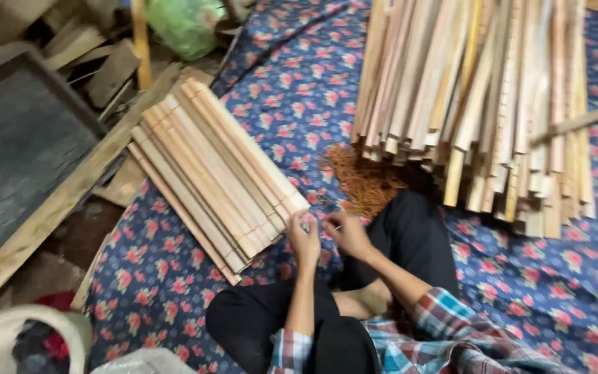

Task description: Organizing and stacking wooden slats into neat piles on a workshop floor.

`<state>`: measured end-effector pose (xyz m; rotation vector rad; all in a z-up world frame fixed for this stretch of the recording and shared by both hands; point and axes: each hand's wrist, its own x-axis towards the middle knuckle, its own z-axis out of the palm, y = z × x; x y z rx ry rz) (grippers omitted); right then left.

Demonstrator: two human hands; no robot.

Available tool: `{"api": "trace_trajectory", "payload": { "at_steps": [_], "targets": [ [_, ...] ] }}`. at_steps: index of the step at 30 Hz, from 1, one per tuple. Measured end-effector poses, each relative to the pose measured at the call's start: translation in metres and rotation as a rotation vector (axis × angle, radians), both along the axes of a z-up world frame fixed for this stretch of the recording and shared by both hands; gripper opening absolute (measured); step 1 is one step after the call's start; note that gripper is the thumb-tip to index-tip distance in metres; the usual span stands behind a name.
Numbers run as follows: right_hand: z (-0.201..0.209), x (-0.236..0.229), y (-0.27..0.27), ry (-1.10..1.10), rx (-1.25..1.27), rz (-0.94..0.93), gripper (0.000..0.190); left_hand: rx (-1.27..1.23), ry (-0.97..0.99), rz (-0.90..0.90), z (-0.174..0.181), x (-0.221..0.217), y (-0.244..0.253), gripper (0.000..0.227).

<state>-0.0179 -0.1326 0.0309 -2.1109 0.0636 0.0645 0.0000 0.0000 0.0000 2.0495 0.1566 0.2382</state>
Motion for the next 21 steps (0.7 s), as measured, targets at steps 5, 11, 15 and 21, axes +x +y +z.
{"api": "trace_trajectory", "payload": {
  "at_steps": [5,11,15,21],
  "targets": [
    [0.047,-0.001,-0.121,-0.469,-0.252,-0.415,0.016,-0.205,0.265,-0.320,-0.004,-0.053,-0.060,0.027],
    [0.100,0.029,-0.225,-0.401,-0.609,-0.727,0.037,-0.162,0.357,-0.502,0.027,-0.075,-0.101,0.022],
    [0.077,0.062,-0.261,-0.004,-0.529,-0.705,0.054,-0.106,0.325,-0.603,0.045,-0.072,-0.118,0.022],
    [0.098,0.045,-0.257,0.069,0.211,-0.682,0.077,-0.149,0.293,-0.639,0.060,-0.029,-0.140,0.024]
  ]
}}
